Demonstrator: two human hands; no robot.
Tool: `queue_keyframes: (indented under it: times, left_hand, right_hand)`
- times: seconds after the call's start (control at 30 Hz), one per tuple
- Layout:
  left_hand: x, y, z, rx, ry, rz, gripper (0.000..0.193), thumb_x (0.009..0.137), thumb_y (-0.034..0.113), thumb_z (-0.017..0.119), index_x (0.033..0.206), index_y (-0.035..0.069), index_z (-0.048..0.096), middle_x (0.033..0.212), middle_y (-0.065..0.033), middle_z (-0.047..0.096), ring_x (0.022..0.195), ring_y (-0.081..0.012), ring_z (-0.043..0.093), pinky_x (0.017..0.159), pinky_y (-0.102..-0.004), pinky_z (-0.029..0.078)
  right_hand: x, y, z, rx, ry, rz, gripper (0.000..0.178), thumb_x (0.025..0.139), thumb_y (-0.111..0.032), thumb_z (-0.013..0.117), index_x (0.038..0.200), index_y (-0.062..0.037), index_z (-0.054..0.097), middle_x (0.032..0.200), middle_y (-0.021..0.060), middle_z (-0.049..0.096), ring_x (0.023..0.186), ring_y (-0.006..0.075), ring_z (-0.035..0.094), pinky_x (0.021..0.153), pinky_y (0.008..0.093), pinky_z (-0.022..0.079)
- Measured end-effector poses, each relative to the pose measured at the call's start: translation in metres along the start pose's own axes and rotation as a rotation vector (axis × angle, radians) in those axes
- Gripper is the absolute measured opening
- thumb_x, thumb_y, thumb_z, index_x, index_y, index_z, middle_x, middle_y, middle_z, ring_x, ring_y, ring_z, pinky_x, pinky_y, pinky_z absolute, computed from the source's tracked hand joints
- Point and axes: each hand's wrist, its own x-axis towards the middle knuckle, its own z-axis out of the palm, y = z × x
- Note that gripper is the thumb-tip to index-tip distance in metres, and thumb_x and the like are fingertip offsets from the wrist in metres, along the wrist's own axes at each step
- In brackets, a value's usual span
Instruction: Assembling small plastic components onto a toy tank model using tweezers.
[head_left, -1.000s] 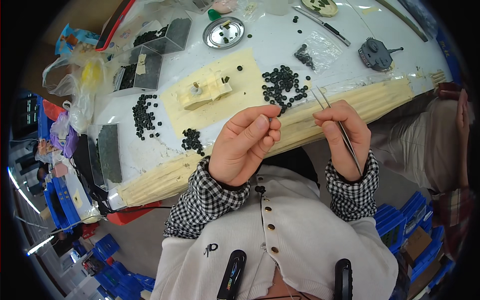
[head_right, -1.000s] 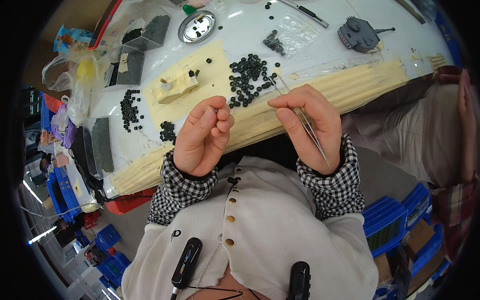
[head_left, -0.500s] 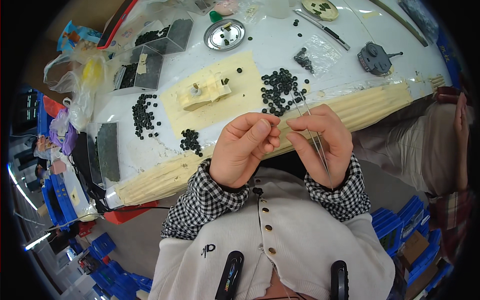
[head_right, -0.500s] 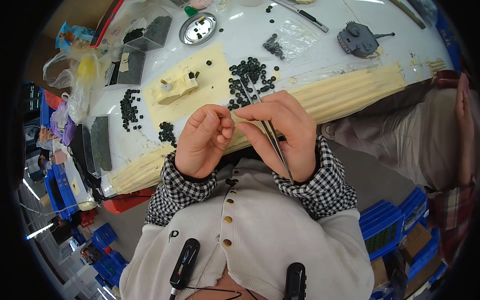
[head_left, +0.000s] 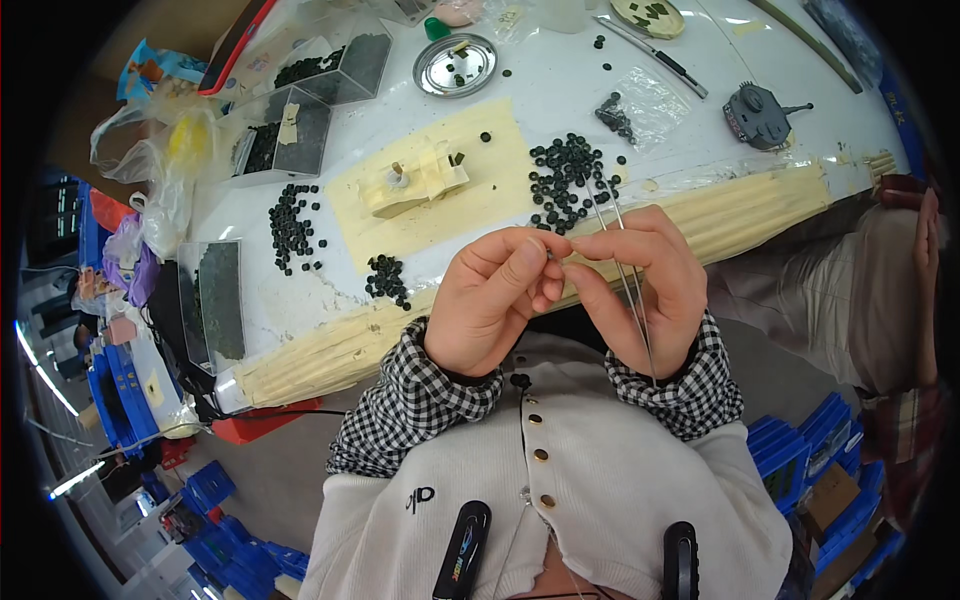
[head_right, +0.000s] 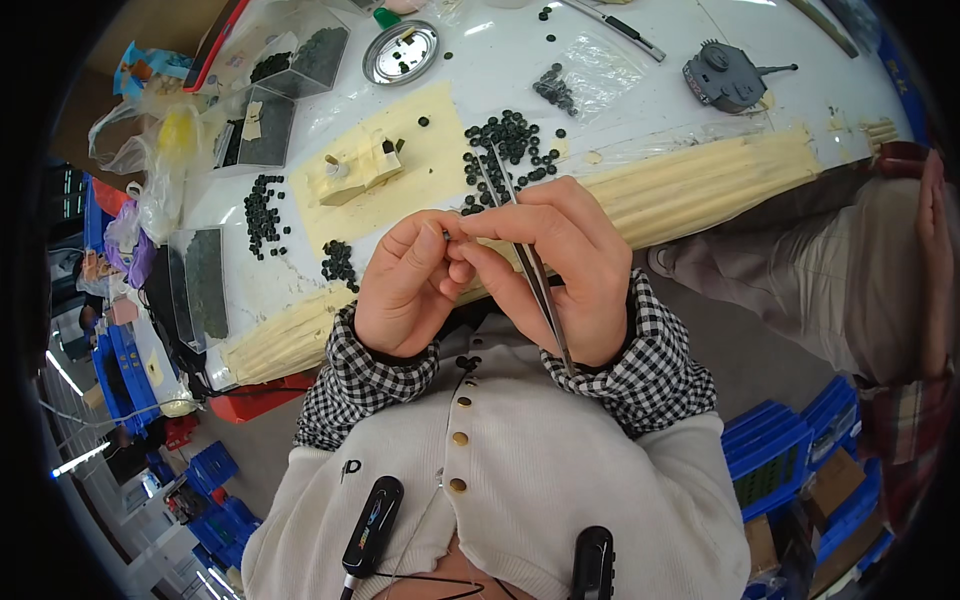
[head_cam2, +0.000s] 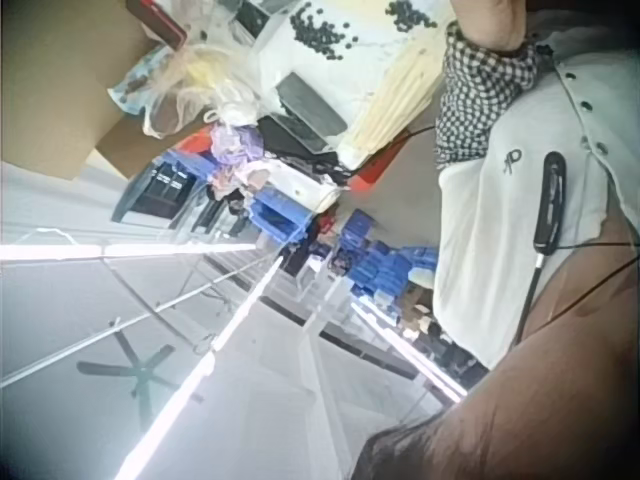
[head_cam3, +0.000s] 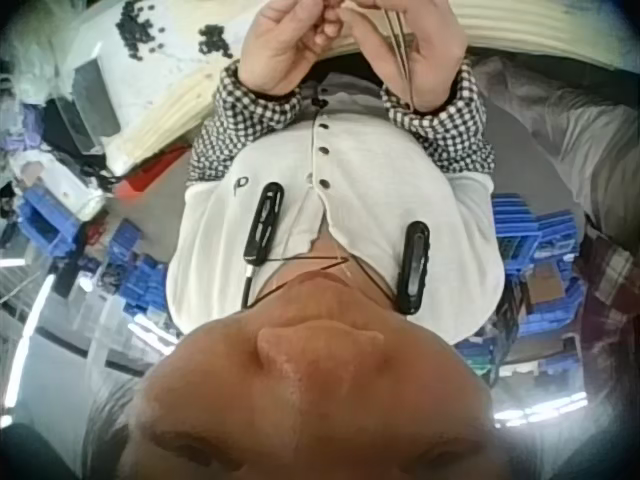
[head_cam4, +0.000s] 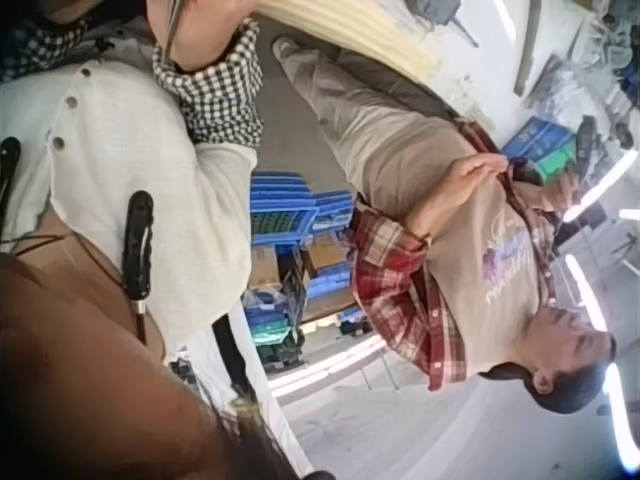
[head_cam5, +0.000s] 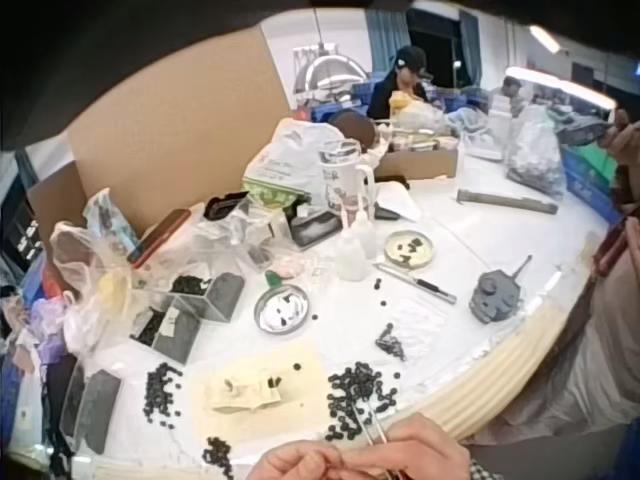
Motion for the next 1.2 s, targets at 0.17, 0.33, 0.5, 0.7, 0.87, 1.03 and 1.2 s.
queue_keyframes:
  times: [0.17, 0.33, 0.5, 0.7, 0.87, 1.03, 1.2]
  left_hand:
    - [-0.0008, 0.0004, 0.0012, 0.009, 0.002, 0.016, 0.025, 0.102, 0.017, 0.053, 0.112, -0.003, 0.063, 0.089, -0.0045, 0.065, 0.078, -0.0087, 0.058, 0.071, -0.021, 0.049]
    - [-0.0018, 0.0016, 0.0027, 0.015, 0.01, 0.035, 0.024, 0.101, 0.014, 0.054, 0.114, -0.003, 0.064, 0.09, -0.0048, 0.065, 0.078, -0.0084, 0.059, 0.071, -0.0208, 0.05]
    - [-0.0014, 0.0002, 0.002, 0.053, 0.014, 0.067, 0.023, 0.1, 0.012, 0.056, 0.114, -0.003, 0.064, 0.091, -0.0046, 0.066, 0.078, -0.008, 0.059, 0.071, -0.0207, 0.05]
    - [-0.0022, -0.0031, 0.0021, 0.108, 0.038, 0.106, 0.02, 0.098, 0.011, 0.058, 0.112, -0.002, 0.066, 0.091, -0.0046, 0.067, 0.078, -0.0081, 0.06, 0.071, -0.0209, 0.05]
    - [-0.002, -0.0062, 0.0042, 0.167, 0.046, 0.141, 0.019, 0.098, 0.011, 0.059, 0.109, -0.002, 0.067, 0.093, -0.0058, 0.068, 0.08, -0.0088, 0.061, 0.07, -0.0212, 0.051]
    - [-0.0024, -0.0056, 0.0055, 0.161, 0.087, 0.099, 0.02, 0.098, 0.012, 0.059, 0.109, -0.002, 0.067, 0.092, -0.0067, 0.068, 0.079, -0.0096, 0.062, 0.069, -0.0217, 0.051]
    - [-0.0015, -0.0058, 0.0077, 0.121, 0.128, 0.093, 0.02, 0.098, 0.012, 0.059, 0.11, -0.002, 0.067, 0.092, -0.0067, 0.068, 0.079, -0.0098, 0.063, 0.07, -0.0219, 0.052]
  right_hand:
    - [-0.0009, 0.0013, -0.0005, -0.014, -0.005, -0.008, 0.027, 0.07, 0.001, 0.08, 0.095, -0.0021, 0.069, 0.085, 0.0104, 0.06, 0.073, 0.0219, 0.059, 0.062, 0.0295, 0.048]
    - [-0.0023, 0.0024, 0.0001, -0.019, 0.0, -0.013, 0.028, 0.069, 0.001, 0.08, 0.094, -0.0029, 0.068, 0.084, 0.0106, 0.06, 0.072, 0.022, 0.059, 0.062, 0.0298, 0.048]
    - [-0.0047, 0.002, 0.004, -0.019, 0.03, -0.008, 0.028, 0.068, 0.002, 0.08, 0.092, -0.0044, 0.068, 0.081, 0.0097, 0.058, 0.072, 0.0215, 0.058, 0.061, 0.0298, 0.047]
    - [-0.0035, 0.0027, 0.0058, -0.004, 0.039, -0.01, 0.025, 0.069, 0.004, 0.078, 0.089, -0.0038, 0.067, 0.08, 0.0095, 0.059, 0.07, 0.0226, 0.058, 0.06, 0.03, 0.047]
    - [-0.003, 0.0056, 0.0059, 0.035, 0.039, 0.011, 0.022, 0.072, 0.006, 0.075, 0.089, -0.0025, 0.065, 0.08, 0.0099, 0.061, 0.071, 0.0232, 0.059, 0.061, 0.0307, 0.047]
    - [-0.0032, 0.005, 0.0057, 0.1, 0.024, 0.082, 0.018, 0.075, 0.004, 0.074, 0.09, -0.0017, 0.066, 0.081, 0.0096, 0.063, 0.071, 0.0231, 0.06, 0.064, 0.0308, 0.048]
    - [-0.0045, 0.0067, 0.0033, -0.004, 0.037, 0.033, 0.021, 0.075, 0.003, 0.074, 0.095, -0.0018, 0.068, 0.082, 0.0095, 0.064, 0.071, 0.0221, 0.06, 0.062, 0.0304, 0.049]
